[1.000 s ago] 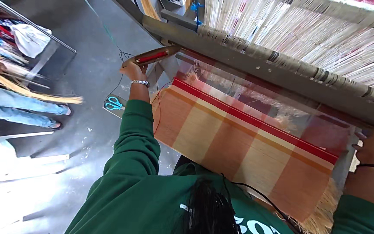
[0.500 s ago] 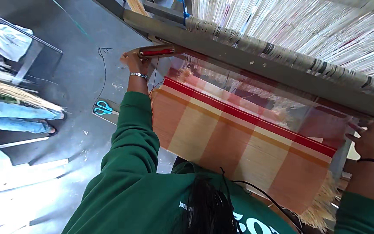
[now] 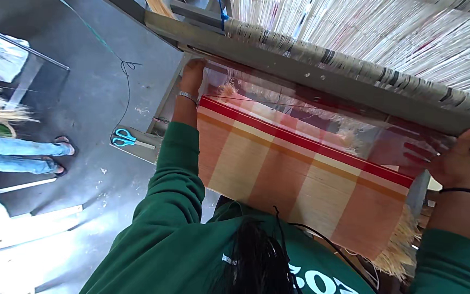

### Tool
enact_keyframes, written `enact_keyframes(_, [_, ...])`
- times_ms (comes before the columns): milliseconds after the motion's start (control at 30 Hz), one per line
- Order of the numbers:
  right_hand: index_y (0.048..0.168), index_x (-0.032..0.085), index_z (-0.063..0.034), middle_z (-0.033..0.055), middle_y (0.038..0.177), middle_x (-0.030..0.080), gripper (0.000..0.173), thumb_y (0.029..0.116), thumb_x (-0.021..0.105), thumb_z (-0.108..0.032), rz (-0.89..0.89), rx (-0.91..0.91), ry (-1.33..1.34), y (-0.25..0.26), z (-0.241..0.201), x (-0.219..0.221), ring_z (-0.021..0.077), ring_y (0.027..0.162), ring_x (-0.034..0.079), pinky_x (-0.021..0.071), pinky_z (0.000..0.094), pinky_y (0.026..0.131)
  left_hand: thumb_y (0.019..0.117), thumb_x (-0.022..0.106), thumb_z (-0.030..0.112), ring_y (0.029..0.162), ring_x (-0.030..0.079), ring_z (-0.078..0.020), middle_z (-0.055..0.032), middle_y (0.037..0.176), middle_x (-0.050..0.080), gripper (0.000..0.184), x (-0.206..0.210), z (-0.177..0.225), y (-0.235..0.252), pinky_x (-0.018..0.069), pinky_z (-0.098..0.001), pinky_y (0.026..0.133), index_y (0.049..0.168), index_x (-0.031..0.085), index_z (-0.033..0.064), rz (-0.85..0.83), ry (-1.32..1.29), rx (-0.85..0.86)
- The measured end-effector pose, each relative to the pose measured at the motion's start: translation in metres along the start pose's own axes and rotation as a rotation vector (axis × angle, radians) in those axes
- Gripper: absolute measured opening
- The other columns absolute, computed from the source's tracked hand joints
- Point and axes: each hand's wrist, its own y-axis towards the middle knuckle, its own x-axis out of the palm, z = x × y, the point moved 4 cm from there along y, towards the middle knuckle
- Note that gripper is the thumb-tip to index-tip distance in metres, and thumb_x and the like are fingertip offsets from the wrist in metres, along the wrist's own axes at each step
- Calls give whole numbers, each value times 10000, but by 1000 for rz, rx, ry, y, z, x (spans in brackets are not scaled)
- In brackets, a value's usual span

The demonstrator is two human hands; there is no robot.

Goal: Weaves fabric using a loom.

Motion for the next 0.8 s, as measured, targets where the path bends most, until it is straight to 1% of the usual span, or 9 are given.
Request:
enact_keyframes(100, [1609, 220, -168, 133, 1495, 517, 820, 1013, 170, -730, -8, -11, 31, 0, 2, 2, 291, 1180, 671, 604, 482, 900, 1004, 548, 220, 1302, 537, -363, -259, 1360, 582, 472, 17, 21, -32, 417, -502, 1102, 1386, 516, -56, 310, 152, 234])
enact_keyframes(133, [1608, 226, -173, 137, 1481, 530, 820, 1011, 181, -735, -2, -12, 48, 0, 2, 2, 295, 1172, 675, 605, 486, 896, 993, 557, 183, 1254, 568, -359, -269, 1318, 598, 459, 37, 33, -50, 454, -478, 1075, 1365, 515, -82, 304, 160, 335])
enact_keyframes(200, [1593, 272, -181, 137, 1439, 565, 817, 1006, 192, -743, 15, -15, 63, -1, 3, 3, 296, 1133, 691, 611, 486, 874, 1017, 558, 148, 1119, 639, -275, -240, 1254, 619, 419, 93, 53, -89, 548, -396, 952, 1356, 495, -90, 83, 3, 413])
enact_keyframes(267, [1577, 299, -170, 125, 1413, 583, 827, 1000, 197, -753, 28, -20, 48, -5, 2, 5, 281, 1092, 706, 618, 469, 852, 1040, 532, 139, 923, 686, -217, -191, 1180, 646, 414, 157, 65, -125, 592, -378, 767, 1401, 449, -46, -260, -245, 279])
enact_keyframes(367, [1583, 297, -177, 132, 1431, 572, 847, 986, 235, -775, 37, -16, 39, -8, 1, 4, 305, 1128, 690, 608, 496, 874, 1074, 483, 169, 755, 695, -201, -161, 1091, 684, 447, 232, 77, -162, 592, -356, 648, 1480, 370, 20, -636, -409, 18])
enact_keyframes(500, [1560, 345, -178, 124, 1422, 580, 852, 972, 278, -791, 78, 16, 41, -11, 2, 3, 310, 1132, 686, 606, 505, 862, 1104, 458, 252, 609, 645, -154, -156, 1015, 699, 454, 281, 80, -173, 539, -279, 533, 1491, 352, 39, -647, -363, -147])
enact_keyframes(567, [1559, 337, -165, 125, 1435, 571, 864, 968, 295, -794, 99, 31, 46, -12, 2, 2, 308, 1138, 682, 602, 505, 867, 1109, 444, 256, 584, 622, -155, -165, 1016, 693, 541, 290, 86, -179, 524, -281, 519, 1574, 252, 58, -616, -326, -160])
enact_keyframes(700, [1548, 365, -166, 122, 1442, 572, 862, 964, 314, -798, 107, 43, 51, -12, 5, 0, 314, 1165, 674, 600, 519, 888, 1100, 464, 348, 511, 615, -161, -156, 898, 724, 843, 311, 90, -196, 551, -307, 493, 1618, -144, 80, -670, -239, -121])
enact_keyframes(800, [1560, 356, -174, 129, 1484, 526, 837, 977, 338, -774, 135, 36, 58, -16, 5, 1, 326, 1208, 645, 587, 527, 908, 1086, 462, 438, 514, 640, -169, -140, 800, 713, 876, 318, 94, -187, 565, -321, 499, 1613, -128, 63, -633, -121, -103])
